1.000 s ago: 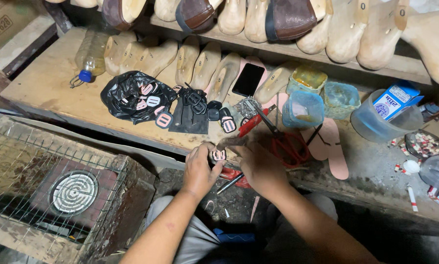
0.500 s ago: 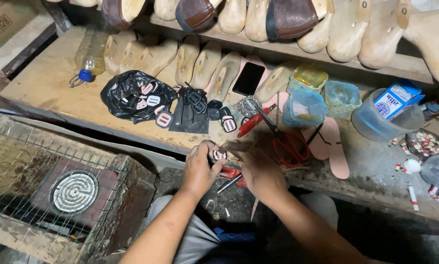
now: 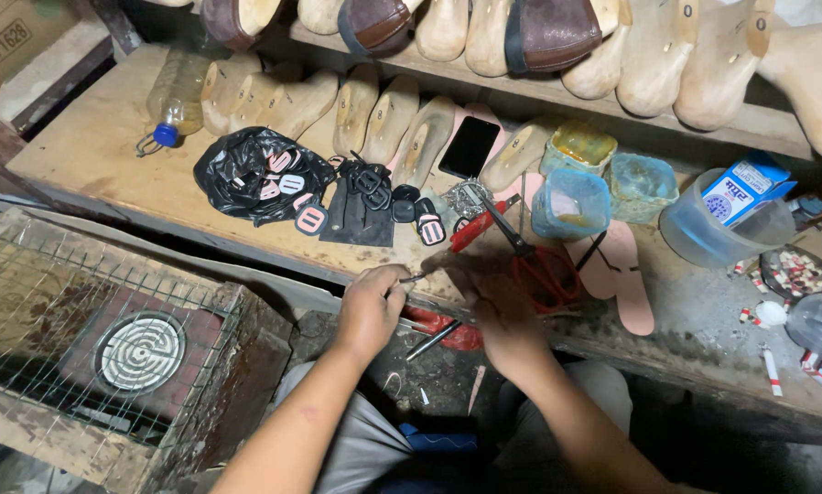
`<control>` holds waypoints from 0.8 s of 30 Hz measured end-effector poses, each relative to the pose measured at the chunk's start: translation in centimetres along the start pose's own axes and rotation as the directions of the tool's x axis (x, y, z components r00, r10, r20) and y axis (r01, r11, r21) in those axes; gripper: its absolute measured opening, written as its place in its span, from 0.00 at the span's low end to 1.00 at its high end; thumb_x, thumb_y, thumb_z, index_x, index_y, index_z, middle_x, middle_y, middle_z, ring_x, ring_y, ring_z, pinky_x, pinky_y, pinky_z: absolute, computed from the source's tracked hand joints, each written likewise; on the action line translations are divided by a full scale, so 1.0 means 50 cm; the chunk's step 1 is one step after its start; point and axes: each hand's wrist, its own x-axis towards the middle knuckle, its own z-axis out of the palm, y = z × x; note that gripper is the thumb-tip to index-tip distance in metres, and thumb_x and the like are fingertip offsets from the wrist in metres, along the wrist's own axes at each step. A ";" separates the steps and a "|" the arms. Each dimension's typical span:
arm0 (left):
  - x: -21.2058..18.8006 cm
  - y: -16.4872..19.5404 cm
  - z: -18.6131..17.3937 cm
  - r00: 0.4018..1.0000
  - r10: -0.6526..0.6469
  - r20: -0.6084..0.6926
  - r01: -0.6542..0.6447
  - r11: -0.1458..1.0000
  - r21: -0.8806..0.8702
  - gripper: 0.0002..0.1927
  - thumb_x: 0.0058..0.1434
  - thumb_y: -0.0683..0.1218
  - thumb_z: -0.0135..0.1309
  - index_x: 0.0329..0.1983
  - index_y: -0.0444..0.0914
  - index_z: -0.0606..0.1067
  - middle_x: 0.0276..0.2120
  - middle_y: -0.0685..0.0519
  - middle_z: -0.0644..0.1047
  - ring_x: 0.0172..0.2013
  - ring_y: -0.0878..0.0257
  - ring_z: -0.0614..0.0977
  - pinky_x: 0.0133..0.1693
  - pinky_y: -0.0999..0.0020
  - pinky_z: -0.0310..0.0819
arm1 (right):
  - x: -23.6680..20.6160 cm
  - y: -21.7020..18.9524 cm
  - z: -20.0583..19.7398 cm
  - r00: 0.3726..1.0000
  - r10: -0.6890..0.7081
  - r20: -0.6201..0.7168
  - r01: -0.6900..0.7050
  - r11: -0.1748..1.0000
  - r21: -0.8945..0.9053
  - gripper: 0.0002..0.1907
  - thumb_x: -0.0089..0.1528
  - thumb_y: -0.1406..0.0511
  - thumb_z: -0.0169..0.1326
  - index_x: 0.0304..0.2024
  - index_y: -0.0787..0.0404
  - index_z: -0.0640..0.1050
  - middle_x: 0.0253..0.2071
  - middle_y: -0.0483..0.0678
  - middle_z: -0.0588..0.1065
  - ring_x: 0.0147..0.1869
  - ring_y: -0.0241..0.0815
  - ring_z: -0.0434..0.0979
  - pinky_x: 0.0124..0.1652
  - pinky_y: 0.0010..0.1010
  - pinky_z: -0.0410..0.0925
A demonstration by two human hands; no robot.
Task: The person uses a curved metal tool to scrape and shape the sole of a brown shoe held on a wooden last. They then switch to a small black rubber piece, trimming its edges with scissors and shaping it with the same tool. The finished shoe is placed on a shelf.
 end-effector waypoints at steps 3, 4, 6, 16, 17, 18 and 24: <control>0.005 0.009 0.002 0.950 -0.285 0.125 0.311 0.884 -0.349 0.08 0.67 0.40 0.54 0.49 0.38 0.76 0.37 0.49 0.81 0.37 0.55 0.83 0.40 0.64 0.79 | -0.036 -0.044 -0.045 0.956 -0.235 -0.173 0.244 0.969 0.034 0.23 0.60 0.70 0.54 0.59 0.67 0.73 0.47 0.56 0.73 0.52 0.50 0.75 0.52 0.33 0.67; 0.007 0.018 0.004 0.903 -0.373 0.213 0.426 0.723 -0.544 0.09 0.68 0.40 0.51 0.50 0.36 0.74 0.37 0.50 0.80 0.35 0.59 0.83 0.38 0.66 0.81 | -0.037 -0.057 -0.054 0.984 -0.108 -0.144 0.123 0.987 0.100 0.22 0.58 0.70 0.58 0.55 0.66 0.74 0.44 0.53 0.74 0.48 0.48 0.76 0.48 0.32 0.68; 0.003 0.036 -0.004 0.851 -0.423 0.309 0.503 0.492 -0.710 0.11 0.67 0.40 0.49 0.52 0.34 0.73 0.37 0.52 0.80 0.34 0.63 0.83 0.35 0.70 0.82 | -0.045 -0.079 -0.066 0.987 0.154 -0.055 -0.138 0.964 0.226 0.20 0.52 0.70 0.65 0.46 0.64 0.76 0.38 0.49 0.76 0.40 0.44 0.77 0.40 0.29 0.70; -0.034 0.107 -0.073 0.780 -0.533 0.328 0.550 0.335 -0.765 0.11 0.64 0.38 0.53 0.49 0.31 0.77 0.34 0.50 0.82 0.28 0.66 0.82 0.31 0.73 0.78 | -0.069 -0.098 -0.039 0.947 -0.319 0.042 0.317 0.947 0.053 0.10 0.56 0.63 0.61 0.37 0.61 0.78 0.31 0.50 0.75 0.36 0.49 0.76 0.36 0.39 0.67; -0.035 0.111 -0.075 0.781 -0.531 0.328 0.551 0.340 -0.762 0.10 0.64 0.38 0.53 0.48 0.31 0.77 0.34 0.50 0.82 0.28 0.66 0.82 0.31 0.73 0.78 | -0.067 -0.102 -0.040 0.927 -0.362 0.095 0.370 0.925 -0.084 0.09 0.57 0.61 0.60 0.34 0.59 0.79 0.29 0.50 0.75 0.36 0.52 0.76 0.37 0.43 0.66; -0.035 0.114 -0.076 0.772 -0.541 0.333 0.563 0.340 -0.753 0.10 0.64 0.38 0.53 0.47 0.31 0.78 0.33 0.50 0.81 0.28 0.66 0.82 0.31 0.73 0.78 | -0.063 -0.107 -0.040 0.906 -0.395 0.154 0.421 0.881 -0.216 0.09 0.57 0.59 0.59 0.31 0.58 0.79 0.28 0.51 0.74 0.36 0.55 0.75 0.37 0.46 0.65; -0.035 0.123 -0.075 0.754 -0.551 0.357 0.594 0.341 -0.729 0.09 0.63 0.38 0.54 0.45 0.31 0.79 0.31 0.51 0.81 0.26 0.66 0.82 0.31 0.72 0.79 | -0.059 -0.142 -0.044 0.898 -0.364 0.250 0.427 0.859 -0.284 0.10 0.56 0.57 0.55 0.30 0.55 0.78 0.26 0.49 0.75 0.35 0.55 0.76 0.37 0.49 0.64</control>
